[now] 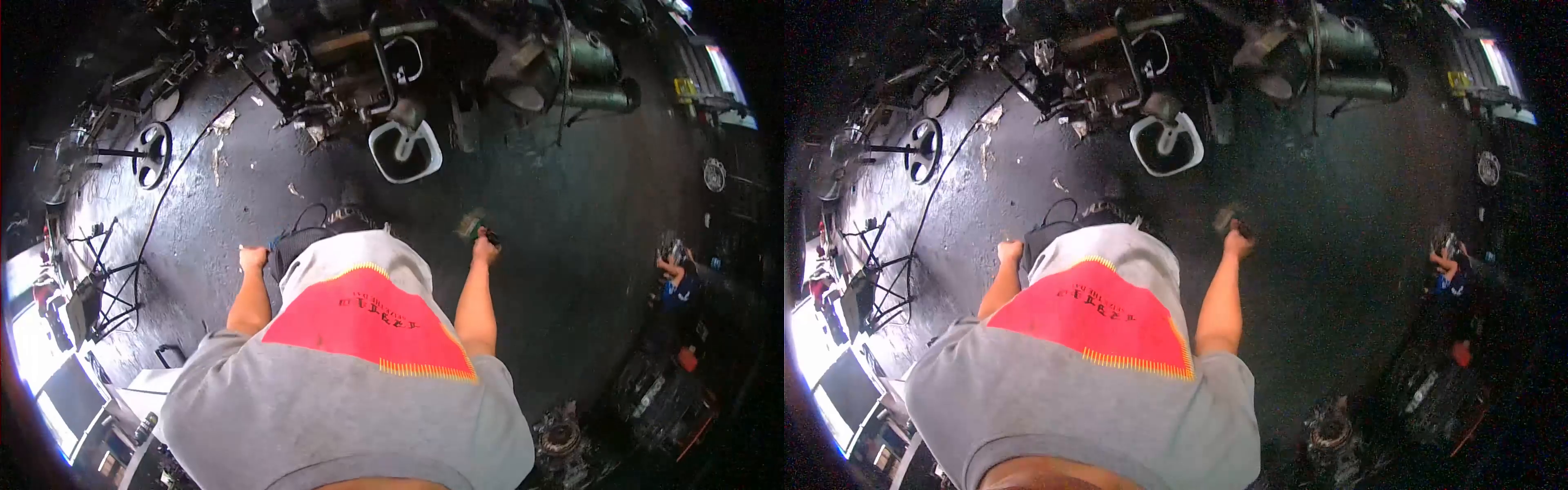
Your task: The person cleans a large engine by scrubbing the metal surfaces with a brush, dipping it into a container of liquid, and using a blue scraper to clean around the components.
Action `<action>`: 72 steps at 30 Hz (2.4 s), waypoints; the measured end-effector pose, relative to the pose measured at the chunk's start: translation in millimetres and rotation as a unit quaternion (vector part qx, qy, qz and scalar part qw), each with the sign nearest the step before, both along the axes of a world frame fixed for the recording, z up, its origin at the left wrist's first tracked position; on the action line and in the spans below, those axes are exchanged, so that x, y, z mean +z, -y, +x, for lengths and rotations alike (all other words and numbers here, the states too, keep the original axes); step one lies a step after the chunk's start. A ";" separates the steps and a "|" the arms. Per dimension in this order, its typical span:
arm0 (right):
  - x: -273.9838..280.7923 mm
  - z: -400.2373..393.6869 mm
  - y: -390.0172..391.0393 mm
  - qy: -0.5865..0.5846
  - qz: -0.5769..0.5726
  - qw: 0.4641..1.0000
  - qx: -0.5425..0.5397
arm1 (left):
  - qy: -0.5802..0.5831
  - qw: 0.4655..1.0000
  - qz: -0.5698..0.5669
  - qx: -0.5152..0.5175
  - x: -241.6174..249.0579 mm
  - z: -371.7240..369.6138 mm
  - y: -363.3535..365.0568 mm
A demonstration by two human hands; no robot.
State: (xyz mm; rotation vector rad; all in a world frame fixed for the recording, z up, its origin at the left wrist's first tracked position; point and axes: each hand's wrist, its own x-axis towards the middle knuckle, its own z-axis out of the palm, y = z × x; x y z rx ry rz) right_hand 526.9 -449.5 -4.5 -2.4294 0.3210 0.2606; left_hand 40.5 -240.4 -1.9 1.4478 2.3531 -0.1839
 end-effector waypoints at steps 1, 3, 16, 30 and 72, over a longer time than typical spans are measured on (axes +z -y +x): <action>-2.6 6.4 -17.5 -0.047 0.051 0.997 0.026 | 0.003 1.000 0.007 0.005 4.6 3.2 -0.5; -19.1 21.0 -44.9 -0.025 0.165 0.977 0.130 | 0.067 0.994 -0.028 0.081 29.8 20.6 4.2; 14.5 93.8 -196.1 -0.013 0.239 0.786 0.570 | 0.389 0.800 0.008 0.457 34.3 118.0 78.6; 19.0 107.7 -194.2 -0.158 0.199 0.609 0.752 | 0.198 0.603 0.011 0.773 -27.1 318.2 492.7; 142.5 51.1 -370.2 0.356 0.192 0.580 0.707 | 0.053 0.807 -0.097 0.580 -159.4 231.9 549.7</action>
